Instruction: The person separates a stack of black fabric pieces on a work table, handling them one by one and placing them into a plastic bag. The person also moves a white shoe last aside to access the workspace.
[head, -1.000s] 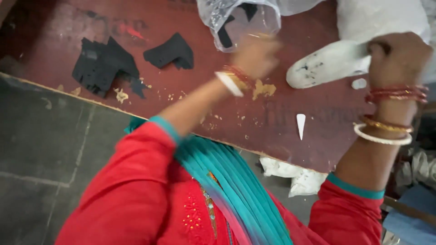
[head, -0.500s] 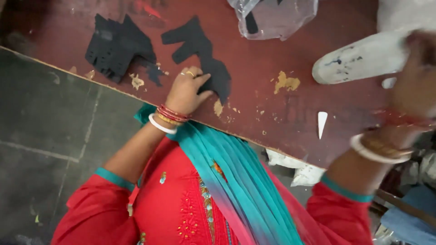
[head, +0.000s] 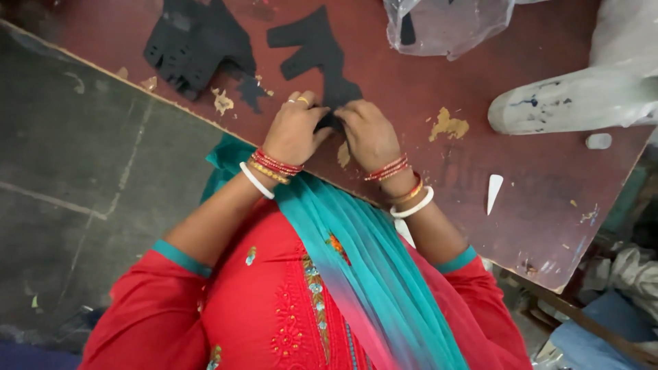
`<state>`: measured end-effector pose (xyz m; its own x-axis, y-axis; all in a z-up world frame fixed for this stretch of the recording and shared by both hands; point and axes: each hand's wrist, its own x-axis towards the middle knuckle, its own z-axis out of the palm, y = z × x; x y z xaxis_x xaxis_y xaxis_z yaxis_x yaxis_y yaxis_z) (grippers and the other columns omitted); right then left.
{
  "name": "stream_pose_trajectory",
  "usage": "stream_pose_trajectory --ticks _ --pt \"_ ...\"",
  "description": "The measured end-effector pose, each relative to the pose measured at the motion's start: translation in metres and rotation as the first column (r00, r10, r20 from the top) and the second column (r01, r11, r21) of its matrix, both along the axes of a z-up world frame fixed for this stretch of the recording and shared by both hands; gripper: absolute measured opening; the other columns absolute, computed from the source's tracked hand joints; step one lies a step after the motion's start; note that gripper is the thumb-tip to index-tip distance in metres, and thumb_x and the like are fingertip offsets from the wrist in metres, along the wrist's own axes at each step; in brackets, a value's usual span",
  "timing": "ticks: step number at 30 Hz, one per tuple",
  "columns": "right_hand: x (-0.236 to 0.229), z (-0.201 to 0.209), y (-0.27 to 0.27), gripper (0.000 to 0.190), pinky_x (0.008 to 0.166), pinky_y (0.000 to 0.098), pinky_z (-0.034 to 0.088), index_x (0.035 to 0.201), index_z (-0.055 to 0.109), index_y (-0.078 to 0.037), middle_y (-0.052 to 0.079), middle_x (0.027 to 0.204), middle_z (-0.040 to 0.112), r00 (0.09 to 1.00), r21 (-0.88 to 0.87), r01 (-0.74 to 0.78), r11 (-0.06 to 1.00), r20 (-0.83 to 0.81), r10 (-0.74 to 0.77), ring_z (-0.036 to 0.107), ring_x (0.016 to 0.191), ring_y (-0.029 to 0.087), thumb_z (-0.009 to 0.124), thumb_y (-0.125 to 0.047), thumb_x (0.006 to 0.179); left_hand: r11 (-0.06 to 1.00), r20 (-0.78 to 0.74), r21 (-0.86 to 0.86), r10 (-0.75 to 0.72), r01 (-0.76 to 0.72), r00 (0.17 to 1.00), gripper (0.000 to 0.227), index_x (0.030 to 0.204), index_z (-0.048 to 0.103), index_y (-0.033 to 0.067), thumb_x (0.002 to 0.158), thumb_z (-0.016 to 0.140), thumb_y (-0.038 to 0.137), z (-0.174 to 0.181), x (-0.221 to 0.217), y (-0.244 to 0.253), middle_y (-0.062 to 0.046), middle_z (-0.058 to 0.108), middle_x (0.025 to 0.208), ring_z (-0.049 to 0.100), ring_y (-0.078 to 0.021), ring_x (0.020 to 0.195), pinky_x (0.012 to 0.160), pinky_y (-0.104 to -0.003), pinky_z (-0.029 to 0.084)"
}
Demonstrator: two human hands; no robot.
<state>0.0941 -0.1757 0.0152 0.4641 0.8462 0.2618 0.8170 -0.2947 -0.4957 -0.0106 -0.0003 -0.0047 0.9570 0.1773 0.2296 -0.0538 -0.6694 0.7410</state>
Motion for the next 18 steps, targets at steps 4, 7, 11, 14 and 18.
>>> stream_pose_trajectory --ticks 4,7,11,14,18 --pt "-0.019 0.009 -0.019 0.026 0.092 0.0438 0.055 0.118 0.071 -0.003 0.015 0.113 0.067 0.999 -0.104 0.027 0.994 0.043 -0.023 0.066 0.106 0.037 0.067 0.000 0.093 1.000 0.064 0.001 0.022 -0.022 0.998 0.033 0.109 0.075 -0.0005 0.078 0.081 0.012 -0.001 -0.004 -0.001 -0.015 0.063 0.108 0.059 -0.0388 0.105 0.090 -0.046 0.050" --pt "-0.014 0.021 -0.031 0.021 0.089 0.0420 0.055 0.113 0.074 -0.005 0.016 0.110 0.068 0.996 -0.008 0.042 0.999 -0.084 -0.043 0.067 0.104 0.037 0.069 -0.002 0.092 1.000 0.095 0.002 0.020 -0.020 0.995 0.033 0.110 0.074 -0.0004 0.081 0.082 0.014 -0.003 -0.010 0.008 -0.015 0.063 0.108 0.059 -0.0377 0.106 0.092 -0.046 0.051" --pt "-0.002 0.018 -0.051 0.017 0.085 0.0365 0.058 0.109 0.076 -0.006 0.013 0.109 0.072 0.955 0.026 0.257 0.966 -0.160 -0.249 0.072 0.099 0.029 0.072 -0.003 0.093 0.966 0.197 0.070 0.230 -0.247 0.953 0.036 0.114 0.073 0.0004 0.086 0.084 0.020 0.011 -0.034 0.051 -0.017 0.064 0.116 0.058 -0.0379 0.112 0.099 -0.047 0.048" --pt "0.004 0.015 -0.050 0.017 0.082 0.0338 0.058 0.109 0.076 -0.004 0.014 0.108 0.072 0.926 0.018 0.302 0.953 -0.245 -0.288 0.072 0.097 0.025 0.072 -0.003 0.093 0.909 0.230 0.147 0.351 -0.389 0.908 0.046 0.118 0.071 -0.0012 0.084 0.085 0.025 0.028 -0.038 0.071 -0.018 0.064 0.118 0.057 -0.0391 0.112 0.099 -0.048 0.047" --pt "0.000 0.022 -0.019 0.017 0.084 0.0334 0.060 0.111 0.075 -0.005 0.013 0.108 0.072 0.927 0.085 0.228 0.970 -0.323 -0.190 0.074 0.097 0.025 0.070 -0.004 0.095 0.981 0.112 0.178 0.063 -0.082 0.992 0.045 0.108 0.072 -0.0019 0.078 0.086 0.029 0.015 -0.016 0.026 -0.018 0.064 0.108 0.057 -0.0390 0.105 0.093 -0.049 0.047"
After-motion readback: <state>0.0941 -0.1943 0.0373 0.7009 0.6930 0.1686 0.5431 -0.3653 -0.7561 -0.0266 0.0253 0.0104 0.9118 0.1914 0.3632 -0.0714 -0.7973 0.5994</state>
